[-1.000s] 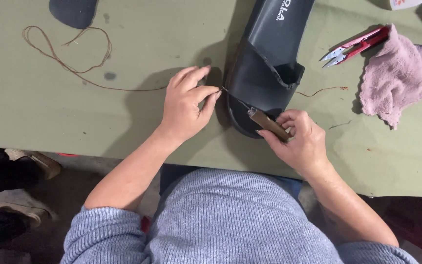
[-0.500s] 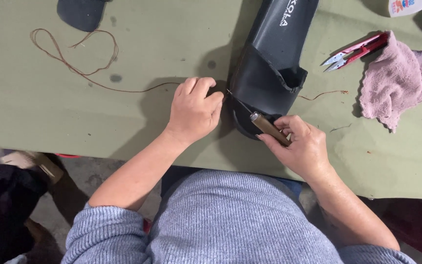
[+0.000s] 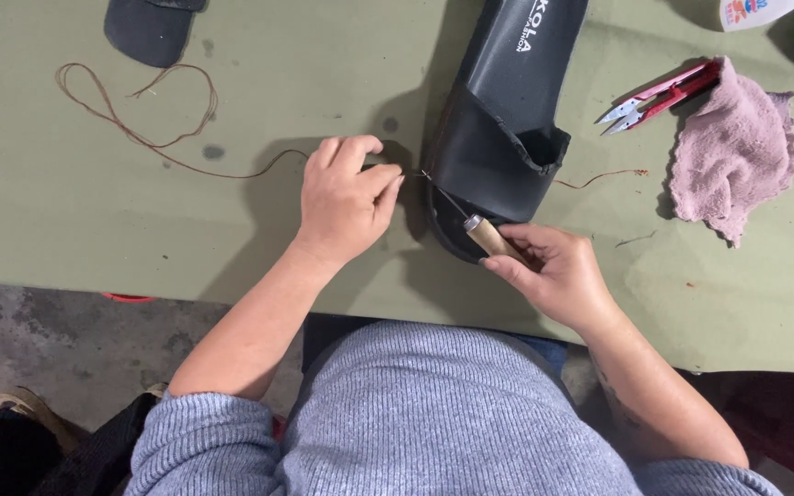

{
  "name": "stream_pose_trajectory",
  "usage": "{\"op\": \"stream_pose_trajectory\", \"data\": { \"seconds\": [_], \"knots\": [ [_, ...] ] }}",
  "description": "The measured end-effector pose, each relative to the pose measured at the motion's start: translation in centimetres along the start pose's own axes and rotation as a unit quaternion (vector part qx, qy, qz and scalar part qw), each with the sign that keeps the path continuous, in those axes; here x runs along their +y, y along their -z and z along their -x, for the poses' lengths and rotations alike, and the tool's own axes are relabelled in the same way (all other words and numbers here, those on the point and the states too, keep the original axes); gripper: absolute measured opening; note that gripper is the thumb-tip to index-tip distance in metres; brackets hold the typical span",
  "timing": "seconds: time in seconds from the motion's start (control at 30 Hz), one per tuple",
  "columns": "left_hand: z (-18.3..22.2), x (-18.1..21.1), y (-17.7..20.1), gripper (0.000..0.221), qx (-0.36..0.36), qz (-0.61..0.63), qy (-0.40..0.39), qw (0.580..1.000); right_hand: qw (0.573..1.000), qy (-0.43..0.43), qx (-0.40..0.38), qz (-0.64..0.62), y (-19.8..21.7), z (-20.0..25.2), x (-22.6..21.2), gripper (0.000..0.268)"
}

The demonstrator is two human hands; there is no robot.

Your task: Repairing a black sandal by stitching the strap to the sole using a hand awl and thread on a workbench.

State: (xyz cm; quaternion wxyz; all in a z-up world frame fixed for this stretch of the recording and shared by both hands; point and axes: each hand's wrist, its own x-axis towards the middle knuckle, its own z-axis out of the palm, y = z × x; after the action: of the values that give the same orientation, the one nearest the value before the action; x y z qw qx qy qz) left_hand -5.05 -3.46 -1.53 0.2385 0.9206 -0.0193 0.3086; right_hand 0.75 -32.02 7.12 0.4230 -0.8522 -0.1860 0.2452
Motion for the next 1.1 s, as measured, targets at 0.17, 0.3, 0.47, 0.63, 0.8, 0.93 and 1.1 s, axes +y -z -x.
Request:
{"op": "stream_pose_trajectory", "data": {
  "seconds": [0.17,0.3,0.47,0.63,0.8,0.93,1.1],
  "knots": [
    [-0.9,0.0,0.8,0.006,-0.002,0.100,0.029,0.995,0.991,-0.049,-0.046,-0.120,0.5,-0.7,0.6,0.037],
    [-1.1,0.5,0.7,0.010,-0.020,0.154,0.051,0.987,0.986,-0.021,-0.079,-0.143,0.8,-1.2,0.3,0.033],
    [-0.9,0.8,0.0,0.002,-0.031,0.148,0.039,0.988,0.986,-0.022,-0.077,-0.145,0.6,-1.2,0.3,0.036],
    [-0.6,0.0,0.0,0.007,-0.036,0.100,0.034,0.994,0.985,-0.039,-0.073,-0.150,0.4,-1.2,0.4,0.040],
    [-0.6,0.2,0.1,0.008,-0.041,0.095,0.049,0.993,0.987,-0.048,-0.080,-0.134,0.5,-1.0,1.2,0.038],
    [-0.7,0.3,0.5,0.009,-0.052,0.085,0.048,0.994,0.988,-0.049,-0.075,-0.124,0.5,-0.8,0.0,0.038],
    [-1.4,0.1,0.9,0.022,-0.053,0.157,0.044,0.985,0.992,-0.050,-0.079,-0.087,0.6,-0.5,0.0,0.035]
  ]
}}
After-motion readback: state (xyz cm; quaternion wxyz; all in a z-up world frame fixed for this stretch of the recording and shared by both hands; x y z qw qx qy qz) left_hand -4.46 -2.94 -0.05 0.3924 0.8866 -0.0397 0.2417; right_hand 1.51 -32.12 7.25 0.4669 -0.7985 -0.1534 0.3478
